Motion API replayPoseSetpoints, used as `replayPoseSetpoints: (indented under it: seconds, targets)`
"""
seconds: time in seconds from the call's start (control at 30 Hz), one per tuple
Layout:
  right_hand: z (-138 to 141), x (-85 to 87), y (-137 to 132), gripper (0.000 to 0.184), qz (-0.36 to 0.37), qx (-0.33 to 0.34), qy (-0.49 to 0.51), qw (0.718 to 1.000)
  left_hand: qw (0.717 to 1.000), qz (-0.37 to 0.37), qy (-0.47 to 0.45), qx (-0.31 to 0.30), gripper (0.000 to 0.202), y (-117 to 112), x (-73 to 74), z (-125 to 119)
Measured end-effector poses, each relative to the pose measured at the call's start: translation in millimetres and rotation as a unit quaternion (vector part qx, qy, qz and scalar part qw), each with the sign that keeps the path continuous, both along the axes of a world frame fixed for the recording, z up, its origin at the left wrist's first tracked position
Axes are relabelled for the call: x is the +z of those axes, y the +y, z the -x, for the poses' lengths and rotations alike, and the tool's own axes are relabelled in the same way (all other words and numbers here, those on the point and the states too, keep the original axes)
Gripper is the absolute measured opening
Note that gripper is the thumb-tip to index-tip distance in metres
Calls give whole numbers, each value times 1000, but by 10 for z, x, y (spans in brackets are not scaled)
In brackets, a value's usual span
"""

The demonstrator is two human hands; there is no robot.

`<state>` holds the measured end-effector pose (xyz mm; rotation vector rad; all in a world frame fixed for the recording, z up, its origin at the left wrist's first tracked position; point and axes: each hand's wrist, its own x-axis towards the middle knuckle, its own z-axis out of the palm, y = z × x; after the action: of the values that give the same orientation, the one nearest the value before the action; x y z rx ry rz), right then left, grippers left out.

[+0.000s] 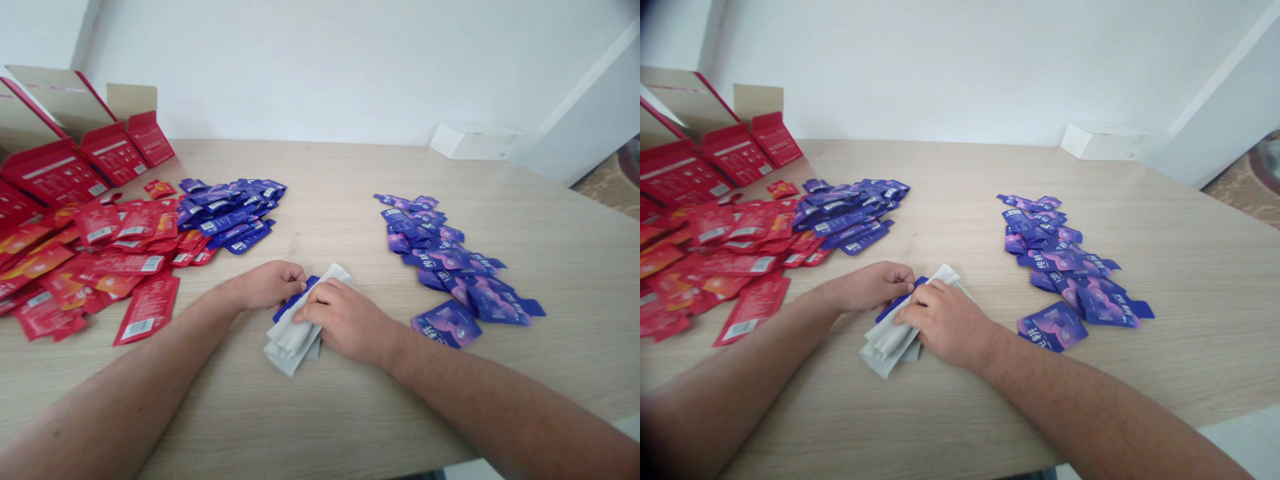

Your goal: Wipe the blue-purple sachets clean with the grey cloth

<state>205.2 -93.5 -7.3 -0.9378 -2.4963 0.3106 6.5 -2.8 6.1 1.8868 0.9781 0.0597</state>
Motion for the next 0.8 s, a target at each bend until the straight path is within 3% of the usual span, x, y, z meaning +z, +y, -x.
replayPoseSetpoints:
  seconds: [0.13, 0.3, 0.47, 0.67, 0.8]
  targets:
    - [-23, -4, 30, 37, 0, -51, 11, 999, 1000, -23, 13, 4, 31, -4, 4, -1]
    - [4, -16, 3, 30, -8, 20, 8, 1000, 1000, 1, 3, -8, 30, -6, 4, 1]
    - [-24, -15, 24, 36, -2, -39, 9, 999, 1000, -10, 13, 0, 31, 0, -11, 3]
    - [-2, 10, -9, 31, -8, 21, 4, 1000, 1000, 5, 2, -4, 30, 1, -17, 0]
    - [-14, 3, 12, 35, -2, -36, 5, 999, 1000, -5, 13, -1, 31, 7, -27, 7]
